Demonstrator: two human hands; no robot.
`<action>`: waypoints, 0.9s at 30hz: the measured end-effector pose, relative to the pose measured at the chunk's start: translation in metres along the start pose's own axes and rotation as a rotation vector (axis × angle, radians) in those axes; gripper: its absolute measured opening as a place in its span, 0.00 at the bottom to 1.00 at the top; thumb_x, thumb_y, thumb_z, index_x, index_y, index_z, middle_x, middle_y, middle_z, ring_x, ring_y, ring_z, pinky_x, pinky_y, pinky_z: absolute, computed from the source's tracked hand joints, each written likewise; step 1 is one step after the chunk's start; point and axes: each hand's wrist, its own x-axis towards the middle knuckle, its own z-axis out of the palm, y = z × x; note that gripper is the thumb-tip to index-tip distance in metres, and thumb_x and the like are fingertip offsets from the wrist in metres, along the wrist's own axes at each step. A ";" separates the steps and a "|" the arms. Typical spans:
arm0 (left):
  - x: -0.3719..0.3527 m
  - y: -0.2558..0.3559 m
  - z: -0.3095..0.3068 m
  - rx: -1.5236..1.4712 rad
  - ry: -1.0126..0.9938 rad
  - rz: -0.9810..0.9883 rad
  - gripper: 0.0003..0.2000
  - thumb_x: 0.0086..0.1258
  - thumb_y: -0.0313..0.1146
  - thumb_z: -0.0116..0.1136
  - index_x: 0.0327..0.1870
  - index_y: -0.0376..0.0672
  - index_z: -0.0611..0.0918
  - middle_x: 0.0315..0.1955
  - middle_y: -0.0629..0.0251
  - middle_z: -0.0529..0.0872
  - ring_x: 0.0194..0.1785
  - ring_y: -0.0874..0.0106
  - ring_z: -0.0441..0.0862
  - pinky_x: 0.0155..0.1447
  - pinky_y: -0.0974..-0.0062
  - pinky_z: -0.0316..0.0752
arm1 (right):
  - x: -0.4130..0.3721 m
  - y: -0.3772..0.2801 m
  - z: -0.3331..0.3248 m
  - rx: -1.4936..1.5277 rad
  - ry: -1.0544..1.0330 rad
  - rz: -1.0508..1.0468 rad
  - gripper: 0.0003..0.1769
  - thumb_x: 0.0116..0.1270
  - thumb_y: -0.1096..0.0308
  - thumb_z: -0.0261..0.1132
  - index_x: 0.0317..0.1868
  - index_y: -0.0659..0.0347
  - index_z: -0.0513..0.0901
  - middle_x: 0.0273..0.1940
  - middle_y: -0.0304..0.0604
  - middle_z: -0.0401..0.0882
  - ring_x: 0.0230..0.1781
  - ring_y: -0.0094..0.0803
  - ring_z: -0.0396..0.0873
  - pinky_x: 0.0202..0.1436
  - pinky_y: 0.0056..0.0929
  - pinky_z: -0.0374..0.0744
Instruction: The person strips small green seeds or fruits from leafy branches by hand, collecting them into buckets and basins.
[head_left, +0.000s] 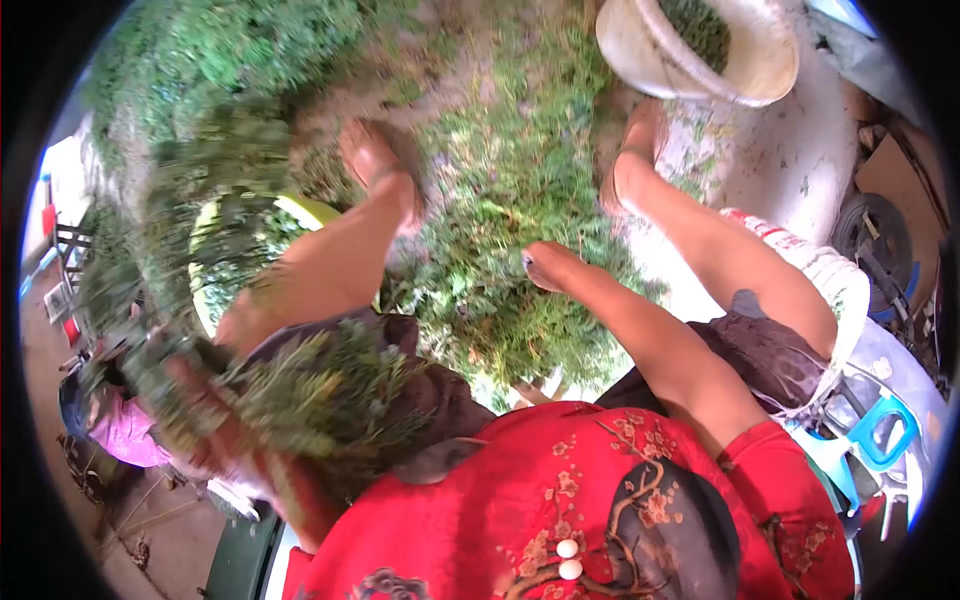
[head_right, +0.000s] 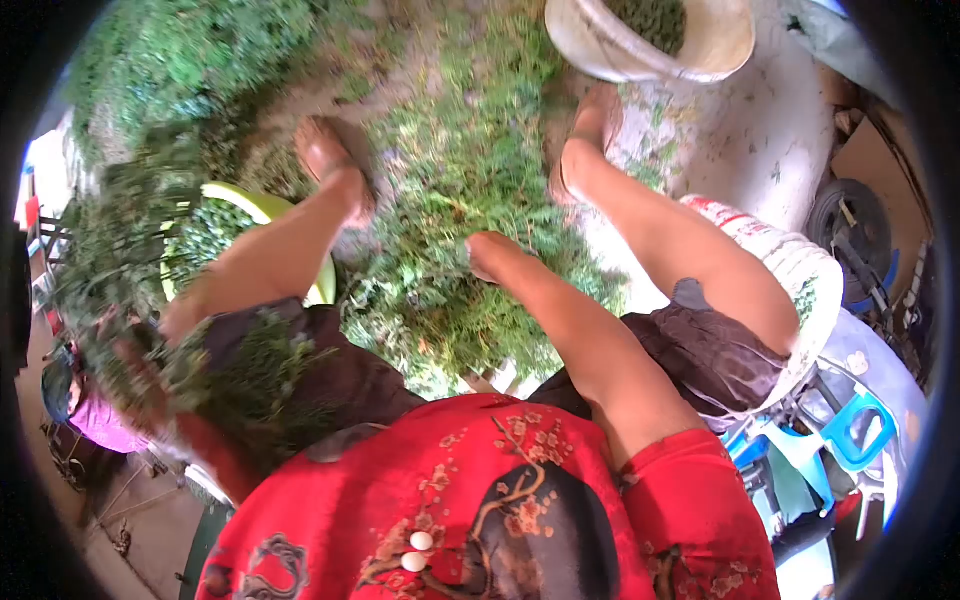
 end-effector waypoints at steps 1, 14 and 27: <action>-0.005 0.004 -0.006 -0.055 0.020 0.017 0.14 0.64 0.19 0.52 0.51 0.33 0.76 0.44 0.61 0.80 0.44 0.76 0.75 0.47 0.80 0.73 | -0.007 -0.014 -0.018 0.029 0.135 0.045 0.10 0.58 0.66 0.56 0.27 0.65 0.76 0.27 0.58 0.75 0.28 0.52 0.75 0.35 0.45 0.72; -0.035 0.069 -0.022 -0.290 -0.237 -0.001 0.09 0.61 0.19 0.59 0.43 0.35 0.79 0.36 0.70 0.81 0.37 0.81 0.76 0.41 0.85 0.72 | -0.222 -0.227 -0.167 1.606 0.100 -0.524 0.12 0.65 0.60 0.62 0.40 0.59 0.72 0.21 0.34 0.68 0.11 0.14 0.56 0.13 0.14 0.54; -0.076 0.080 -0.042 -0.068 -0.332 0.046 0.09 0.56 0.19 0.57 0.39 0.36 0.80 0.34 0.63 0.82 0.37 0.75 0.78 0.44 0.79 0.73 | -0.235 -0.276 -0.119 0.483 0.731 -0.675 0.14 0.60 0.65 0.65 0.42 0.65 0.76 0.30 0.48 0.78 0.28 0.32 0.76 0.33 0.28 0.73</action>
